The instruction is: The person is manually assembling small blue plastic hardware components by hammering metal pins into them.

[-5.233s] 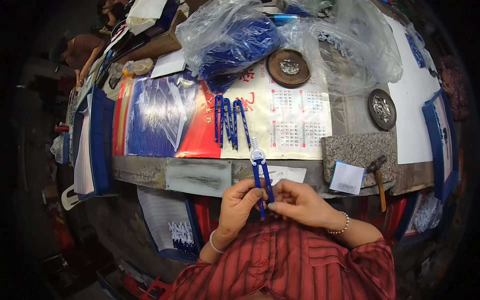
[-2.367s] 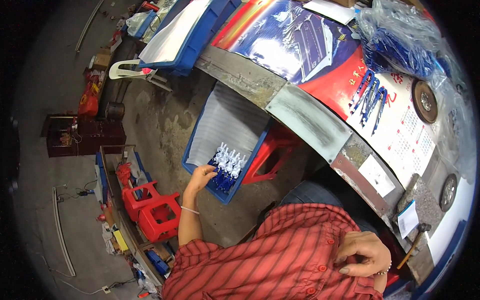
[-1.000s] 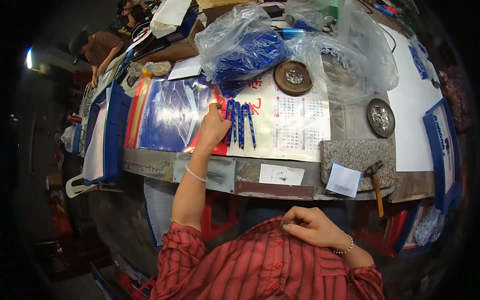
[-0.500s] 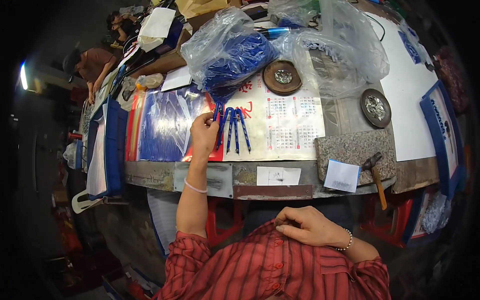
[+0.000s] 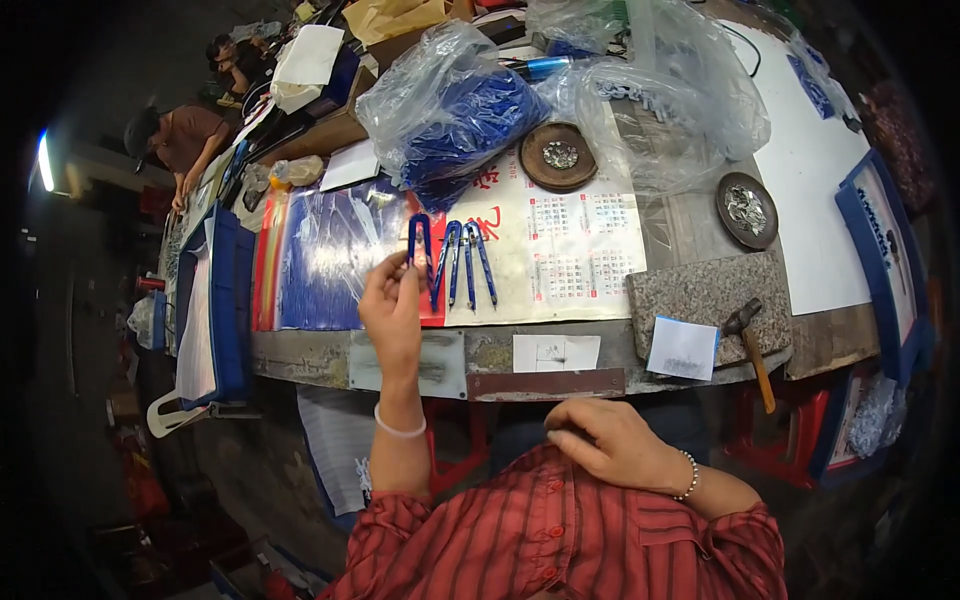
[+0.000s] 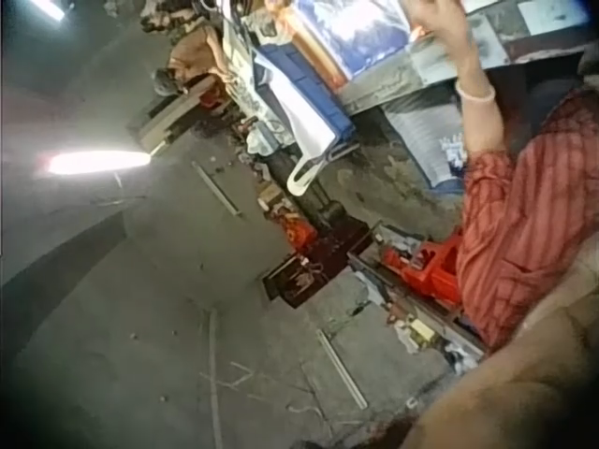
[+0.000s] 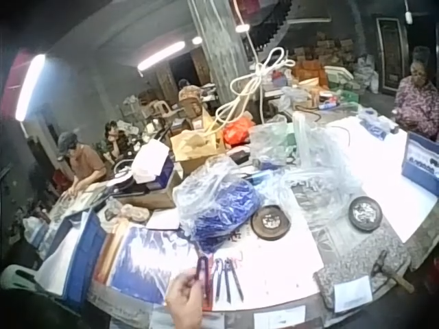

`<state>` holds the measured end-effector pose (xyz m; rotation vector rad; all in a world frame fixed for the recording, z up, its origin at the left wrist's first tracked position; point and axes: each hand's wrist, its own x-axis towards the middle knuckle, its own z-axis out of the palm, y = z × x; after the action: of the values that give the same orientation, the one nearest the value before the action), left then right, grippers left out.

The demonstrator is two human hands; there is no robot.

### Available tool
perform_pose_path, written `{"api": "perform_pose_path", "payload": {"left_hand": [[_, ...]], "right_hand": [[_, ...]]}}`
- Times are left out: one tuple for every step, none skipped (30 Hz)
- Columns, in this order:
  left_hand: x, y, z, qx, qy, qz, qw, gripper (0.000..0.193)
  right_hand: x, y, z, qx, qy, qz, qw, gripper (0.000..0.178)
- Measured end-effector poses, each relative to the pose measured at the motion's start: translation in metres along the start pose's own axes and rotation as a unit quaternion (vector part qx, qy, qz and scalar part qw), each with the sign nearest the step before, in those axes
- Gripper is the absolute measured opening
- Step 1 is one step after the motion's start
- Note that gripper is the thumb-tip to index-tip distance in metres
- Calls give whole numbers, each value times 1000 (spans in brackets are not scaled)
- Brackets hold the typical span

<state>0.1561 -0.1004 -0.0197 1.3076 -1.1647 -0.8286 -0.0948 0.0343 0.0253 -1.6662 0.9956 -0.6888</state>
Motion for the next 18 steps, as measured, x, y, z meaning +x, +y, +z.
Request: {"api": "perform_pose_path", "payload": {"left_hand": [[-12, 11, 2, 1, -1, -1, 1000, 21], [-27, 28, 7, -82, -23, -76, 993, 21], [-42, 39, 14, -163, -44, -151, 974, 21], [-58, 47, 18, -195, -48, -169, 965, 22], [-71, 52, 24, -228, -58, -188, 954, 24], [-83, 56, 31, -251, -58, -196, 946, 24], [-93, 58, 37, -273, -60, -202, 939, 25], [-101, 55, 39, -298, -63, -220, 927, 24], [-108, 55, 42, -304, -69, -218, 925, 24], [-113, 56, 45, -327, -74, -222, 916, 24], [-117, 57, 48, -349, -81, -226, 906, 24], [-123, 52, 48, -346, -85, -229, 906, 24], [-126, 52, 50, -345, -87, -230, 906, 24], [-128, 51, 51, -344, -97, -224, 907, 24], [-130, 51, 52, -343, -108, -217, 908, 24], [-130, 49, 53, -352, -114, -218, 903, 25], [-131, 50, 53, -351, -116, -220, 903, 25], [-130, 53, 53, -351, -124, -231, 899, 25]], "right_hand": [[1, 0, 1, 2, 1, 1, 1000, 17], [4, -4, 2, 21, 38, 26, 999, 18], [6, -5, 1, 41, 75, 51, 995, 19], [9, -6, -3, 34, 42, 96, 994, 23], [12, -4, -2, 34, 42, 98, 994, 23], [17, 2, 3, 85, 68, 89, 990, 25], [20, 7, 5, 136, 95, 78, 983, 26], [23, 13, 6, 197, 67, 98, 973, 25], [25, 12, 5, 197, 66, 99, 973, 25], [28, 9, 4, 271, 61, 126, 952, 21], [29, 7, 4, 343, 56, 152, 925, 18], [28, 10, 4, 344, 57, 152, 925, 18], [25, 17, 2, 339, 40, 156, 927, 15], [23, 21, 2, 334, 23, 160, 929, 13], [22, 21, 1, 335, 25, 160, 928, 13], [21, 20, 0, 328, 29, 160, 931, 13], [19, 19, -1, 320, 33, 160, 933, 13], [18, 17, -3, 322, 35, 161, 932, 13]]}}
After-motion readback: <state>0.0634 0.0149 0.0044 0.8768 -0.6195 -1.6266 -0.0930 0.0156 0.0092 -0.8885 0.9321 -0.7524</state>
